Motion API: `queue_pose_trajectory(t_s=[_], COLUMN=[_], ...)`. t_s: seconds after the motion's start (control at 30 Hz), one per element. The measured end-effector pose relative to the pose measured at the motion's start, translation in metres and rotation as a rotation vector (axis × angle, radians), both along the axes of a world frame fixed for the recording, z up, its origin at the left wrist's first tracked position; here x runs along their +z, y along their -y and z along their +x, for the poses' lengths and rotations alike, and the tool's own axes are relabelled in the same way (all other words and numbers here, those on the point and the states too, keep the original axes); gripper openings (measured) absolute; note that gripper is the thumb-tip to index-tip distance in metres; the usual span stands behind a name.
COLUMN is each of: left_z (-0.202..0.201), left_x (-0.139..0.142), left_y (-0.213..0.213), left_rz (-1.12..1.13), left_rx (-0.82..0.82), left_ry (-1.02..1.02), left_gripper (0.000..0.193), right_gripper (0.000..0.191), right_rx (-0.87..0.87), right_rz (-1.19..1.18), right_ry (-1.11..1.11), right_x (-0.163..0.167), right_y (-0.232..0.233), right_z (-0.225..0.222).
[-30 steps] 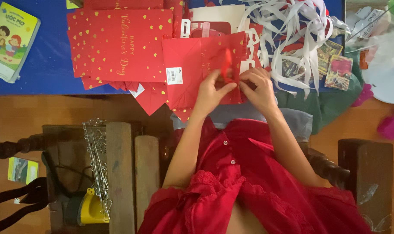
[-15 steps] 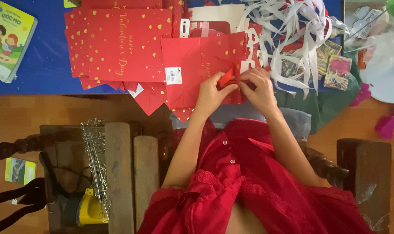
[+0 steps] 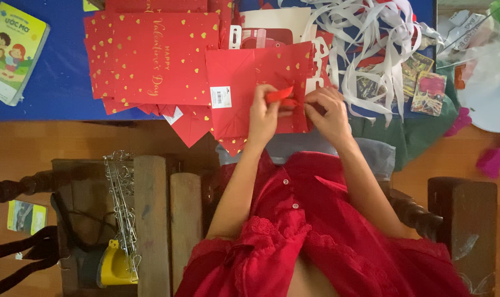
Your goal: The person sits at a table and attaches red ribbon handles to red Valentine's Day paper gift bags. They thread each ribbon through the punched holes of a bag, tie or secure it, set the finished bag on a stack, and pick up the next bag, repeating the process.
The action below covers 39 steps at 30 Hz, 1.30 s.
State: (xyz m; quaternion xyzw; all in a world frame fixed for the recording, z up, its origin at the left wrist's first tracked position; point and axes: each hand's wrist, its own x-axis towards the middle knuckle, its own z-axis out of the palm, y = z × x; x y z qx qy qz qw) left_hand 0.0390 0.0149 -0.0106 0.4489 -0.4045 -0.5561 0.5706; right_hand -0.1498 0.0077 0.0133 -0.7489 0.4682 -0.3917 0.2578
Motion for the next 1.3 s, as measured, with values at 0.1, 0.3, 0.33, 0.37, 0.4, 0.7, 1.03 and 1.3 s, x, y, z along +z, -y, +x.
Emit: queue_pose_trajectory(t_s=[0.1, 0.3, 0.33, 0.37, 0.4, 0.7, 1.03, 1.3], left_z=[-0.001, -0.005, -0.005, -0.006, -0.006, 0.003, -0.003, 0.007], left_x=[0.006, 0.006, 0.004, 0.002, 0.000, -0.004, 0.010, 0.002], left_y=[-0.002, -0.008, -0.009, -0.009, -0.009, -0.002, -0.011, -0.005], left_rz=[-0.101, -0.106, -0.109, -0.110, -0.057, 0.023, -0.036, 0.032], left_rx=[-0.061, -0.064, -0.059, -0.054, -0.033, 0.038, -0.005, 0.079], left_ry=[0.307, 0.445, 0.401, 0.358, 0.274, -0.145, 0.380, -0.212], left_gripper=[0.027, 0.013, 0.012, 0.012, 0.010, 0.026, 0.015, 0.015], right_gripper=[0.011, 0.011, 0.011, 0.011, 0.011, 0.014, 0.013, 0.012], right_rx=[0.003, 0.004, 0.010, 0.016, 0.003, -0.021, -0.023, -0.017], right_rz=[-0.008, -0.001, -0.021, -0.038, -0.036, -0.042, -0.042, -0.053], right_ry=[0.001, 0.012, 0.017, 0.021, 0.015, 0.016, 0.013, 0.013], right_x=[0.000, 0.001, 0.001, 0.001, 0.002, 0.000, -0.003, -0.002], right_y=[0.000, -0.001, -0.001, -0.001, -0.002, -0.004, -0.003, -0.003], right_z=[0.001, 0.000, 0.000, 0.001, 0.001, 0.005, 0.004, 0.004])
